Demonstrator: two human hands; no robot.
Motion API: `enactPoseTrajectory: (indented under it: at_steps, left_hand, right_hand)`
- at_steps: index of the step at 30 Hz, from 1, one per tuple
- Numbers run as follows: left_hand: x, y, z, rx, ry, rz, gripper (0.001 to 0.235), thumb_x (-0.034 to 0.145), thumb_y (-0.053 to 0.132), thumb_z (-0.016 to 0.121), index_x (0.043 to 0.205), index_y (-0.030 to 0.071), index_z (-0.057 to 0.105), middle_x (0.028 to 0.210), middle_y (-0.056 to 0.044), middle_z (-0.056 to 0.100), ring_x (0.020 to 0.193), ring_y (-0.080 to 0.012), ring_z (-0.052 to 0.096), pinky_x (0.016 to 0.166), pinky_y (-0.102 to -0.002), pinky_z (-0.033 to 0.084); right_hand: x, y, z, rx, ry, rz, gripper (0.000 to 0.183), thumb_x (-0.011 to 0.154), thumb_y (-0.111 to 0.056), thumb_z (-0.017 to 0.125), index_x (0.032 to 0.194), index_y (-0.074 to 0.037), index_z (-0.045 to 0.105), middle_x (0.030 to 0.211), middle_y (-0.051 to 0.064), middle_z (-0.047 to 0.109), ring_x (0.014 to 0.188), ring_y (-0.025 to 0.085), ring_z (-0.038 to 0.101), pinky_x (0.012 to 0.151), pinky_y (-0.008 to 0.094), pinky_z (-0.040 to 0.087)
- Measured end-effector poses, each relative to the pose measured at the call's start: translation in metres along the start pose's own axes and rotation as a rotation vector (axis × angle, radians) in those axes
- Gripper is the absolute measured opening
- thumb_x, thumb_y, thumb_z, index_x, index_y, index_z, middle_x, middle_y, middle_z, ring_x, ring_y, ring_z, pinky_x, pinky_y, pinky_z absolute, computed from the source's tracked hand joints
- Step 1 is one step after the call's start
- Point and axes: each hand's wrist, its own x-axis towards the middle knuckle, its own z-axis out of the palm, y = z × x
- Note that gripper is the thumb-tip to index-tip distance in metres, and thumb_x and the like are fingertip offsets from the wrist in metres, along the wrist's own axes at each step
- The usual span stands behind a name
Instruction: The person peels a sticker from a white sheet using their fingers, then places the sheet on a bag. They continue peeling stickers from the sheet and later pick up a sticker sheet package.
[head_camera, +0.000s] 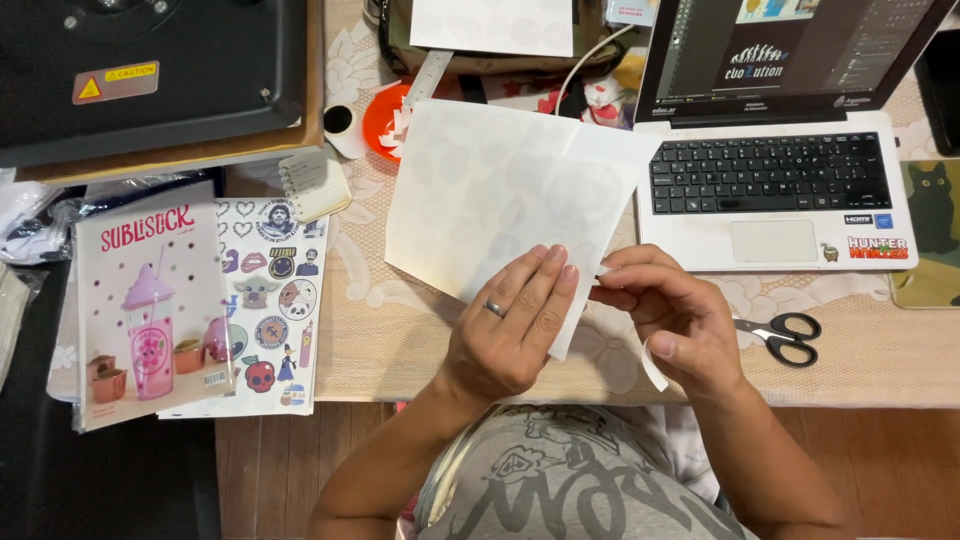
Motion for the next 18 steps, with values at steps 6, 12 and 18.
enactPoseTrajectory:
  at_steps: [6, 12, 18]
  left_hand:
    - [-0.005, -0.004, 0.007, -0.026, 0.027, 0.040, 0.043, 0.112, -0.001, 0.046, 0.132, 0.000, 0.083, 0.134, -0.025, 0.083, 0.121, -0.0390, 0.084, 0.105, -0.049, 0.071]
    - [-0.025, -0.010, 0.006, -0.251, -0.180, -0.080, 0.081, 0.102, 0.052, 0.079, 0.162, 0.001, 0.061, 0.168, -0.027, 0.060, 0.157, -0.0441, 0.058, 0.133, -0.063, 0.045]
    - [-0.018, -0.084, -0.034, -0.165, -0.571, -1.115, 0.075, 0.105, 0.057, 0.069, 0.166, 0.014, 0.054, 0.162, -0.010, 0.060, 0.139, -0.0258, 0.060, 0.124, -0.056, 0.046]
  right_hand:
    - [-0.006, 0.003, -0.007, -0.002, 0.048, 0.029, 0.074, 0.085, -0.033, 0.083, 0.132, 0.022, 0.067, 0.138, 0.036, 0.062, 0.131, 0.040, 0.074, 0.120, 0.054, 0.060]
    - [-0.008, 0.006, -0.035, -0.108, 0.240, 0.125, 0.073, 0.083, -0.036, 0.077, 0.130, 0.018, 0.066, 0.136, 0.029, 0.062, 0.129, 0.034, 0.071, 0.120, 0.051, 0.062]
    - [-0.007, -0.009, -0.084, 0.002, 0.348, 0.327, 0.059, 0.085, -0.016, 0.077, 0.136, 0.012, 0.070, 0.141, 0.019, 0.072, 0.126, 0.033, 0.074, 0.115, 0.050, 0.068]
